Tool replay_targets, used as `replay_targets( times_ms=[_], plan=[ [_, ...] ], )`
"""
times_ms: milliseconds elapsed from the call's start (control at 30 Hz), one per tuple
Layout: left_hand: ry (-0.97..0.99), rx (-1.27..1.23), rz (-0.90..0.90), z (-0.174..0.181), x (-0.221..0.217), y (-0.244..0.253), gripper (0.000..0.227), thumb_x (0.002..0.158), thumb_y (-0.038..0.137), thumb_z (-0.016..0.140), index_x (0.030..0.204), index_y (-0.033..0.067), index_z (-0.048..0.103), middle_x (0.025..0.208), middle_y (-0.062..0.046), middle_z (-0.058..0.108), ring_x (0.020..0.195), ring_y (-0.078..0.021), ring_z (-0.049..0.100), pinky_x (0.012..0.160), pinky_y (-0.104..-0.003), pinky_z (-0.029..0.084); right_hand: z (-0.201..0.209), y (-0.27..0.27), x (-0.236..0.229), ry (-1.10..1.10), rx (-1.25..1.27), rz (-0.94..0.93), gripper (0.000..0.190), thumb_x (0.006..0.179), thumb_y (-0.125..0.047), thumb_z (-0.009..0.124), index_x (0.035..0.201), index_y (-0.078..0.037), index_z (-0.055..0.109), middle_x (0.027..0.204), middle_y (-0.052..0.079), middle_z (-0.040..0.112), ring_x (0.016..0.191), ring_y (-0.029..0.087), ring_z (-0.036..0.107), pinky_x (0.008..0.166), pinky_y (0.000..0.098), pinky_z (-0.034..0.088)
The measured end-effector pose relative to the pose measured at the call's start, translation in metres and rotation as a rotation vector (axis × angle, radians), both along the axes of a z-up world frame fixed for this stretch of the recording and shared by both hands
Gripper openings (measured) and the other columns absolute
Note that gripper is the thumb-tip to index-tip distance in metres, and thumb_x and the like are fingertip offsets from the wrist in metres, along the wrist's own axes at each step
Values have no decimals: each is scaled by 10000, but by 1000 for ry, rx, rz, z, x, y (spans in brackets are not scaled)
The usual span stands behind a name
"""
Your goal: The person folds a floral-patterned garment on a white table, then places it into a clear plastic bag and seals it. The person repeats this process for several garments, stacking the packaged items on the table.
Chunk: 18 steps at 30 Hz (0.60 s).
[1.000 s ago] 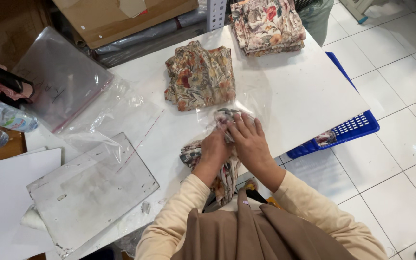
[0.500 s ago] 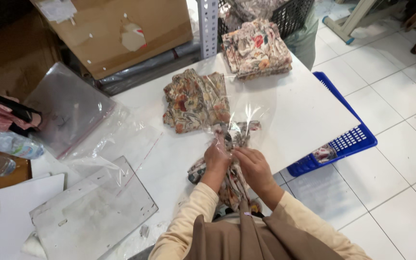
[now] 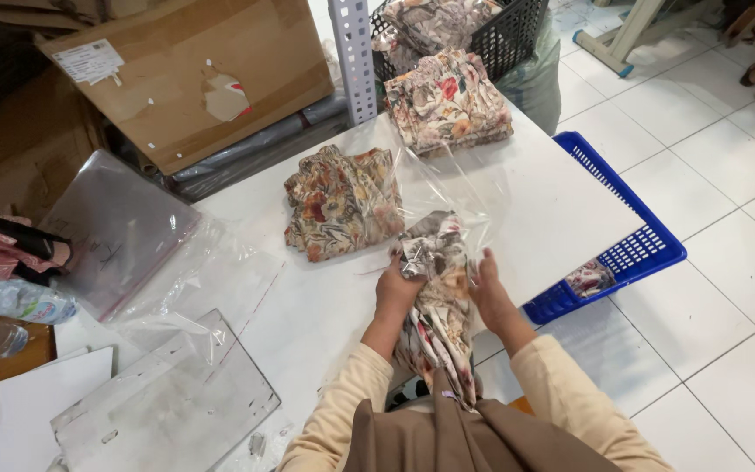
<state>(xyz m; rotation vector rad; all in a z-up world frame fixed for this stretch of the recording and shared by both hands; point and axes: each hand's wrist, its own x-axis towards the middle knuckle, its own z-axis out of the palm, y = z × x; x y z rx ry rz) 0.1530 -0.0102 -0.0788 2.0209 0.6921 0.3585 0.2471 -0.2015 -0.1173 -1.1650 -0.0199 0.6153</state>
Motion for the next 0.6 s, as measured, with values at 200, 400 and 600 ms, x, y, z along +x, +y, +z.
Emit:
replay_targets(
  times_ms=[200,400,600],
  plan=[
    [107,-56,52,-2,17,-1,731,753,493,798,1365,158,583,1211,-166,709,1104,-351,683,943,-401,532,-15,-1,4,109,-228,306,980,850,-621,576,1631,-223,140,1620,150,353,1452,354,398,1094,448,436],
    [273,132,24,23,11,-16,701,827,393,721,1474,221,514,1301,-172,658,1175,-382,636,1005,-454,496,38,-14,-39,-809,-626,154,1163,839,-630,722,1630,-120,37,1627,270,179,1510,451,215,1189,534,248],
    [248,287,-89,25,17,-30,708,816,257,720,1478,208,475,1229,-195,631,1091,-399,658,917,-464,532,86,2,-59,-1368,-768,57,456,937,-126,672,1391,-141,637,1541,89,558,1505,331,445,1229,549,267]
  ],
)
